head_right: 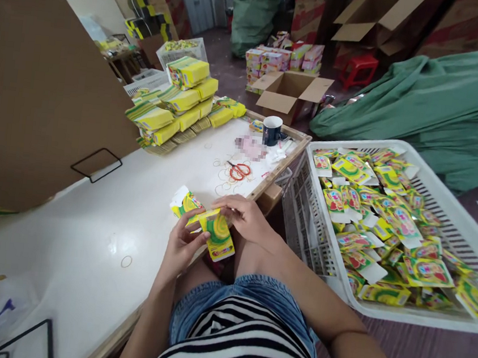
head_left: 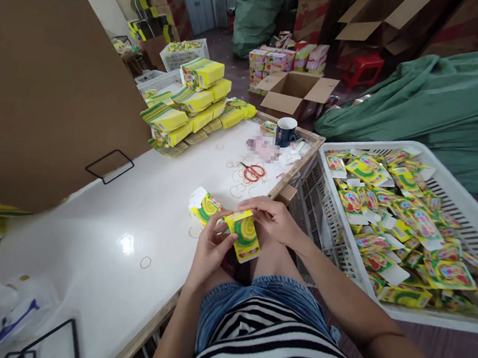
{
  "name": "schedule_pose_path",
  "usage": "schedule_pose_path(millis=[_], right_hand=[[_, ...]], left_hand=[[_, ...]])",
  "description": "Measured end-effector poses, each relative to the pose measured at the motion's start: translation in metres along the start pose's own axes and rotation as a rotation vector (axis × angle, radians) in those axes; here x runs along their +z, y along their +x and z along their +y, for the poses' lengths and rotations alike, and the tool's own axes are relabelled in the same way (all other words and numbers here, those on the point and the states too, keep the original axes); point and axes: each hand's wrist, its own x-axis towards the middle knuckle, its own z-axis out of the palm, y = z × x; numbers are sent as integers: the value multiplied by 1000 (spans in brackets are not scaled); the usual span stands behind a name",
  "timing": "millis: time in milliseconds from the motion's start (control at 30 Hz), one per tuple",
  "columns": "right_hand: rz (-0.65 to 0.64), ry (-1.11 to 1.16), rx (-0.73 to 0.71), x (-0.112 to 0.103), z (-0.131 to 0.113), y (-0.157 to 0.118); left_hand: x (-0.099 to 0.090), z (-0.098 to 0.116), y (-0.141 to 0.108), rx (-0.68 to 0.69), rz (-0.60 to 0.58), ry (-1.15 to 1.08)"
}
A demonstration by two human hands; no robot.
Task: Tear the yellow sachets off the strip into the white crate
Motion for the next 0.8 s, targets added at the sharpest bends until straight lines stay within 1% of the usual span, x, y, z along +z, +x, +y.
schedule_pose_path(millis=[33, 67, 167, 200, 267, 367, 433, 600, 800], right_hand=[[-2, -22, -18, -3, -1, 0], [-21, -28, -5, -5, -3, 0], [-157, -6, 169, -6, -8, -1], [-183, -35, 221, -5, -9, -2], [-171, -158, 263, -2, -10, -1], [-125, -344, 256, 2, -9, 2], [-133, -396, 258, 4, -8, 4], [-172, -362, 228, 8, -2, 3], [-127, -402, 234, 9, 1, 2]], left_hand=[[0, 0, 0, 9, 27, 25], [1, -1, 1, 17, 58, 49], [5, -2, 1, 34, 123, 99], [6, -3, 0, 27, 118, 100], [8, -2, 0, -2, 75, 79], [8, 0, -1, -23, 25, 42], [7, 2, -1, -5, 26, 32], [5, 3, 2, 30, 49, 30], [7, 0, 3, -1, 43, 12]])
